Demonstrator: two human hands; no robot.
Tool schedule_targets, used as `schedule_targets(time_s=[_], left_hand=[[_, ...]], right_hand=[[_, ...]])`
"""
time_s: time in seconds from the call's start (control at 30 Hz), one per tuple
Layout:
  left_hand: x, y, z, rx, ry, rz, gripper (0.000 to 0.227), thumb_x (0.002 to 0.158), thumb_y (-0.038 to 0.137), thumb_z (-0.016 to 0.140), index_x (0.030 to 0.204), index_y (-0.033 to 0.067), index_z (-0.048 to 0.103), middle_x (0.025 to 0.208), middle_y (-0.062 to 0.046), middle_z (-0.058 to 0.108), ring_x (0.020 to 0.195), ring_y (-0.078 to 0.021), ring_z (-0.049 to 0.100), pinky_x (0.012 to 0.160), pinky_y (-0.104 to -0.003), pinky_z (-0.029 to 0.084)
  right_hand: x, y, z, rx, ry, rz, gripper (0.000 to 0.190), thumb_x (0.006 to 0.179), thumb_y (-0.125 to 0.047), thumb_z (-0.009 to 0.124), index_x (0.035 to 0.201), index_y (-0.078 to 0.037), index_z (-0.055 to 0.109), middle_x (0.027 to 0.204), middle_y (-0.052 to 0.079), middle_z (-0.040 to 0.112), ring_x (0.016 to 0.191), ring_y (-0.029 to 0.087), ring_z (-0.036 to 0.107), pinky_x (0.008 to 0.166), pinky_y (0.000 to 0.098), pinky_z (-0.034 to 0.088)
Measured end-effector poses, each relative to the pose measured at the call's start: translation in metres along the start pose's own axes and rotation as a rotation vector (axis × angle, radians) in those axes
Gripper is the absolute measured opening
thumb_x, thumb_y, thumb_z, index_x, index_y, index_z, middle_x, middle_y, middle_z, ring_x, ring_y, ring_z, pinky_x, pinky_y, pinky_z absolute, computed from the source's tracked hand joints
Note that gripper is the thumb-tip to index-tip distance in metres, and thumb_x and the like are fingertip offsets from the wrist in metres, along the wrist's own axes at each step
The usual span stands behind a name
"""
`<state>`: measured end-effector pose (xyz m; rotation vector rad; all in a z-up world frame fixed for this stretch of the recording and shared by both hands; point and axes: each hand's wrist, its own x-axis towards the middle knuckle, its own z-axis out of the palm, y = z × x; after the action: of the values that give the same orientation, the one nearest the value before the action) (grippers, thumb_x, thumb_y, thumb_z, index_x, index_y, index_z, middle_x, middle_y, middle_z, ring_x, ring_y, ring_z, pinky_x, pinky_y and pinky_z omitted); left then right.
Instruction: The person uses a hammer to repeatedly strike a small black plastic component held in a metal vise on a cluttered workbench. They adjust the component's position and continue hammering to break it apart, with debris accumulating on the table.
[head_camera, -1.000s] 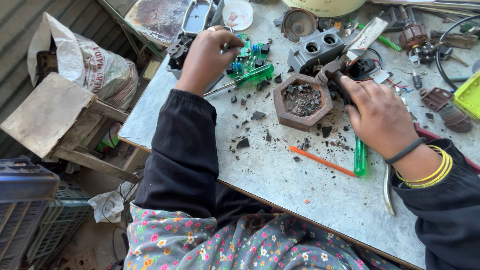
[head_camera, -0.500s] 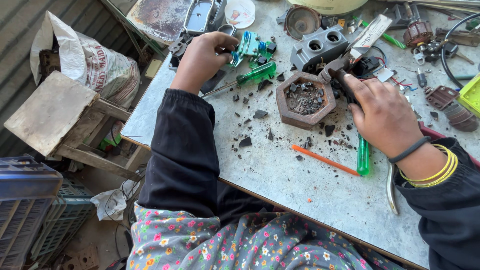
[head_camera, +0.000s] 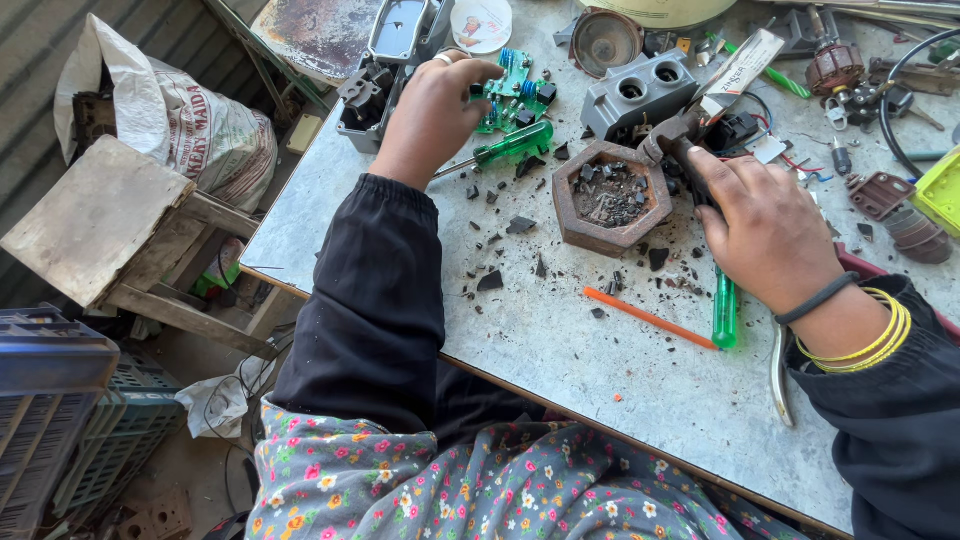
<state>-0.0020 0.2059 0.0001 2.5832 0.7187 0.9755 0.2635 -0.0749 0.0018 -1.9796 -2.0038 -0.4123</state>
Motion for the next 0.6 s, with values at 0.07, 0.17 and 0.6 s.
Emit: schedule_targets(time_s=[0.07,0.17,0.6], left_hand=[[0.003,0.004,0.003,-0.070,-0.110,-0.045,0.029,0.094,0.015,0.079,0.123,0.0125,0.074,0.114,-0.007,0.073,0.100,-0.0202,0.069,0.091,-0.034,0.057],[0.004,0.015,0.013,-0.076,-0.138,0.073,0.024,0.094,0.018,0.079,0.118,0.0143,0.076,0.110,-0.007,0.076,0.103,-0.0230,0.069,0.095,-0.038,0.053],[-0.001,0.036,0.033,0.401,-0.260,0.096,0.021,0.089,0.030,0.081,0.100,0.0123,0.079,0.116,-0.012,0.067,0.120,-0.0337,0.054,0.102,-0.049,0.046]], right_hand=[[0.000,0.000,0.000,0.007,-0.004,0.003,0.068,0.090,-0.016,0.072,0.154,-0.013,0.051,0.128,0.016,0.062,0.114,0.037,0.059,0.102,0.0473,0.048],[0.000,0.000,0.000,0.005,0.002,0.001,0.068,0.090,-0.016,0.072,0.154,-0.013,0.051,0.128,0.016,0.062,0.114,0.037,0.059,0.102,0.0473,0.048],[0.000,0.000,0.001,0.001,0.004,-0.007,0.068,0.090,-0.016,0.073,0.154,-0.014,0.051,0.127,0.016,0.062,0.111,0.037,0.059,0.099,0.0474,0.049]])
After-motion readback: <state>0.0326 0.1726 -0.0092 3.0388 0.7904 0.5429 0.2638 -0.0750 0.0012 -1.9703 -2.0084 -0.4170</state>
